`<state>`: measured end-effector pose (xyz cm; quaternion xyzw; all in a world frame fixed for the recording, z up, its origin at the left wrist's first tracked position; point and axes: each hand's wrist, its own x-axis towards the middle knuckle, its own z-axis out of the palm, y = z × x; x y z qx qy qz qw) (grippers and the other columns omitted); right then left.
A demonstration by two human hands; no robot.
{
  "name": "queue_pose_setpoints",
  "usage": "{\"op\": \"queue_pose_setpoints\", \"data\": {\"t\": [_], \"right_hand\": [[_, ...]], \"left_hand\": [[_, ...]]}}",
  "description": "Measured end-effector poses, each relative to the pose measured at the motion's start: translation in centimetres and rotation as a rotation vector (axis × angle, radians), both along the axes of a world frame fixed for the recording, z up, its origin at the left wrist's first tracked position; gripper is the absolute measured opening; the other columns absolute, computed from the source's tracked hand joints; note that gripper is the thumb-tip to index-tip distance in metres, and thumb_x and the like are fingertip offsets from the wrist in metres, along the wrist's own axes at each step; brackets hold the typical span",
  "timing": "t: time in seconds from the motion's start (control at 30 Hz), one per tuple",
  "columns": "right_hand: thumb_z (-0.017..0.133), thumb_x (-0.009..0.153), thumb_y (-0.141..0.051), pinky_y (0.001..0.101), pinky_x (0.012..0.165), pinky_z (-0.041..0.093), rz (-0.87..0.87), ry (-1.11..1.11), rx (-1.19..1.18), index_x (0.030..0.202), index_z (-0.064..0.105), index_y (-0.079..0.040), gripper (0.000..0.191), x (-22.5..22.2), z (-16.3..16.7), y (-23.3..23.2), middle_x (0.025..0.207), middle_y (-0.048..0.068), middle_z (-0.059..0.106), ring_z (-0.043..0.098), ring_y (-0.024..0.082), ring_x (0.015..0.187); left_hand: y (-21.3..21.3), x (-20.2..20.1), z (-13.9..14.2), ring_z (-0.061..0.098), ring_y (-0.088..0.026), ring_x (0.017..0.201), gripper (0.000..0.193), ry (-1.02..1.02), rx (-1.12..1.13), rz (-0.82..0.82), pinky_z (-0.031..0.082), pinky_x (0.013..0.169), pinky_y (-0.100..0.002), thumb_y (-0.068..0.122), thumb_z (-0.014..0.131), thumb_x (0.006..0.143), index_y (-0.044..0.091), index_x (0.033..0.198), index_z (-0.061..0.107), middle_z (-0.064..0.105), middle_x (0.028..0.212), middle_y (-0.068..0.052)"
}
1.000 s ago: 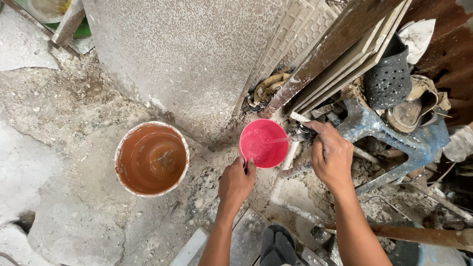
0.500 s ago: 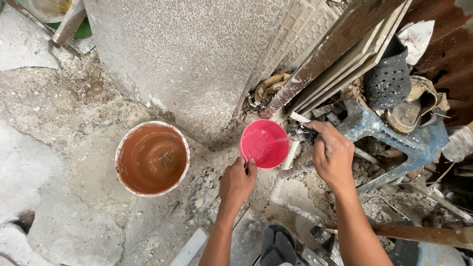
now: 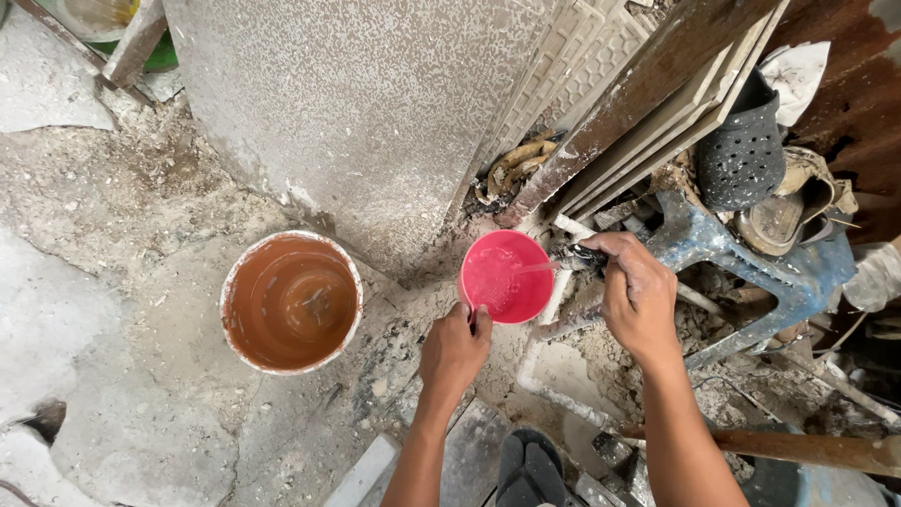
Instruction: The person scrapes a white paste from a bucket, adds water from a tap using a pink cup, and mixes the contents. They then carry the bucket and scoop a white powder from a bag into it.
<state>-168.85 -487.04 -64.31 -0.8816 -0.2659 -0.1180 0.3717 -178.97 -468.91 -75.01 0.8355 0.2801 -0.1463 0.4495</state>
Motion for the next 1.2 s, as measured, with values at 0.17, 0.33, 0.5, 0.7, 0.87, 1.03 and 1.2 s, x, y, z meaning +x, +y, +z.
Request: {"op": "queue_pose_setpoints", "data": {"t": [0.17, 0.33, 0.5, 0.7, 0.87, 1.03, 1.2], "right_hand": [[0.045, 0.091, 0.012, 0.0301, 0.06, 0.045, 0.005, 0.049, 0.013, 0.109, 0.07, -0.002, 0.034, 0.0, -0.1, -0.1, 0.101, 0.011, 0.072, 0.055, 0.015, 0.062], [0.044, 0.091, 0.012, 0.0297, 0.063, 0.047, 0.042, 0.017, 0.025, 0.11, 0.07, -0.002, 0.035, 0.2, -0.3, -0.1, 0.102, 0.011, 0.072, 0.058, 0.014, 0.065], [0.042, 0.091, 0.012, 0.0308, 0.057, 0.045, -0.01, 0.09, -0.005, 0.107, 0.073, -0.003, 0.038, 0.2, -0.4, -0.1, 0.099, 0.009, 0.074, 0.057, 0.014, 0.06], [0.037, 0.093, 0.012, 0.0271, 0.07, 0.051, 0.138, 0.013, 0.08, 0.106, 0.07, -0.003, 0.038, 0.5, -1.6, -1.2, 0.109, 0.009, 0.074, 0.068, 0.012, 0.083], [0.037, 0.092, 0.011, 0.0233, 0.05, 0.042, 0.128, 0.231, 0.21, 0.078, 0.068, -0.003, 0.037, 1.2, -3.7, -2.5, 0.113, 0.013, 0.076, 0.058, 0.013, 0.063], [0.038, 0.086, 0.011, 0.031, 0.08, 0.055, 0.179, 0.13, 0.238, 0.072, 0.062, -0.002, 0.03, 0.9, -2.6, -2.8, 0.113, 0.015, 0.073, 0.069, 0.02, 0.096], [0.045, 0.088, 0.009, 0.041, 0.108, 0.05, 0.123, -0.241, 0.209, 0.081, 0.061, 0.002, 0.019, -0.5, -0.4, -0.9, 0.114, 0.02, 0.069, 0.065, 0.032, 0.119]], "left_hand": [[0.0, -0.1, 0.0, 0.07, -0.024, 0.055, 0.036, 0.038, -0.013, 0.002, 0.055, 0.053, -0.042, 0.037, 0.05, 0.101, 0.005, 0.099, 0.067, 0.071, 0.068, -0.013], [0.0, -0.1, -0.8, 0.065, -0.019, 0.051, 0.037, -0.022, 0.009, 0.002, 0.051, 0.048, -0.039, 0.037, 0.051, 0.102, 0.005, 0.096, 0.068, 0.068, 0.065, -0.01], [0.0, -0.1, -1.5, 0.054, -0.012, 0.043, 0.034, 0.022, -0.059, -0.02, 0.044, 0.04, -0.032, 0.034, 0.048, 0.104, 0.005, 0.098, 0.065, 0.06, 0.058, -0.003], [-0.1, -0.1, -1.4, 0.056, -0.012, 0.044, 0.035, 0.02, -0.034, -0.026, 0.045, 0.041, -0.033, 0.034, 0.048, 0.104, 0.004, 0.097, 0.066, 0.062, 0.059, -0.004], [0.2, 0.0, -0.8, 0.062, -0.016, 0.048, 0.036, -0.002, -0.041, -0.002, 0.049, 0.045, -0.035, 0.034, 0.049, 0.104, 0.004, 0.096, 0.067, 0.066, 0.063, -0.007], [1.2, -0.6, 0.0, 0.07, -0.026, 0.059, 0.034, -0.084, -0.058, 0.078, 0.054, 0.056, -0.043, 0.034, 0.053, 0.099, 0.004, 0.093, 0.067, 0.071, 0.072, -0.014], [4.1, -2.5, 0.5, 0.071, -0.037, 0.071, 0.035, -0.102, -0.031, 0.204, 0.055, 0.068, -0.048, 0.036, 0.059, 0.094, 0.002, 0.09, 0.066, 0.071, 0.077, -0.019]]}}
